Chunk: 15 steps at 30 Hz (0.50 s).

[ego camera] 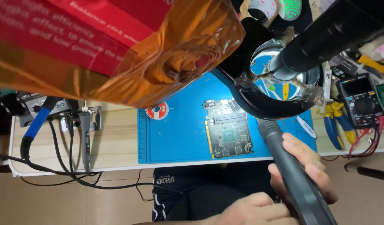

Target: Diagnosing and repairing a graphics card by probing components with a multimeter and using a heat gun for reflowing.

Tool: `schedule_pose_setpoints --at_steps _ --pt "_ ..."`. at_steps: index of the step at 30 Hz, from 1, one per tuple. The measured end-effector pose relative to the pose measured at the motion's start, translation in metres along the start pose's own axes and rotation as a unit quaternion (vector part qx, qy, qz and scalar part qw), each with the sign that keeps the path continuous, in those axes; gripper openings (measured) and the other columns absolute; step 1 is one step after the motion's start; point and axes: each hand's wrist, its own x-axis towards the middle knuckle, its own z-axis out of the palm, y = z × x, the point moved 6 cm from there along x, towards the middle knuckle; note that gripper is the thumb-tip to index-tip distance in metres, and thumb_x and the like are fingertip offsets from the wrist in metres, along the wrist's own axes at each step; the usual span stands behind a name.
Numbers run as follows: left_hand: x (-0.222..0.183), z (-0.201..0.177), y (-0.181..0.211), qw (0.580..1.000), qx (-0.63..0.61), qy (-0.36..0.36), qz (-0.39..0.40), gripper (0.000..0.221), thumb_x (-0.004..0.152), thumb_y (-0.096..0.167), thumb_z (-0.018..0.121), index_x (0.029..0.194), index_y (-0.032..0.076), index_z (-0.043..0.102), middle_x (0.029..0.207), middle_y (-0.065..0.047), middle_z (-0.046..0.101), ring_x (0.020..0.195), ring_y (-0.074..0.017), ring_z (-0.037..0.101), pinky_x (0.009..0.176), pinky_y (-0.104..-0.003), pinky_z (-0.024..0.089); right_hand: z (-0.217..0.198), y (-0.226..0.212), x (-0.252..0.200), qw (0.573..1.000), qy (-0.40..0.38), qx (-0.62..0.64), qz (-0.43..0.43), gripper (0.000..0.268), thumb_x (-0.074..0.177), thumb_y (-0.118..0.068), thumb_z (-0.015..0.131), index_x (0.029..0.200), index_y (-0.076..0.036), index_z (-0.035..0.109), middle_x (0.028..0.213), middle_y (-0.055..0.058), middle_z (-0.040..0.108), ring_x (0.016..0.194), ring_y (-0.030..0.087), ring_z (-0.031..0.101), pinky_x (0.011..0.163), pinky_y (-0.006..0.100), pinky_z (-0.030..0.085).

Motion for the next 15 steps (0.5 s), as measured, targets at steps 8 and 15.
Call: schedule_pose_setpoints --at_steps 8,15 --pt "-0.021 0.09 -0.046 0.763 -0.604 0.008 -0.232 0.051 0.12 0.013 0.048 0.171 0.011 0.04 0.17 0.001 0.048 0.157 -0.0059 0.048 0.141 -0.029 0.036 -0.015 0.044 -0.001 0.995 -0.037 -0.023 -0.085 0.06 0.106 0.003 0.082 0.147 -0.002 0.038 0.139 0.03 0.064 0.13 0.044 0.071 0.121 0.054 0.063" --pt "-0.016 0.084 -0.022 0.968 -0.242 -0.037 -0.058 0.033 0.132 0.005 0.033 0.164 -0.001 0.034 0.165 -0.001 0.043 0.154 -0.009 0.045 0.147 -0.027 0.033 -0.014 0.072 0.009 0.996 -0.038 0.048 -0.071 0.041 0.111 -0.01 0.07 0.141 -0.002 0.042 0.141 0.031 0.064 0.137 0.047 0.07 0.125 0.055 0.062"
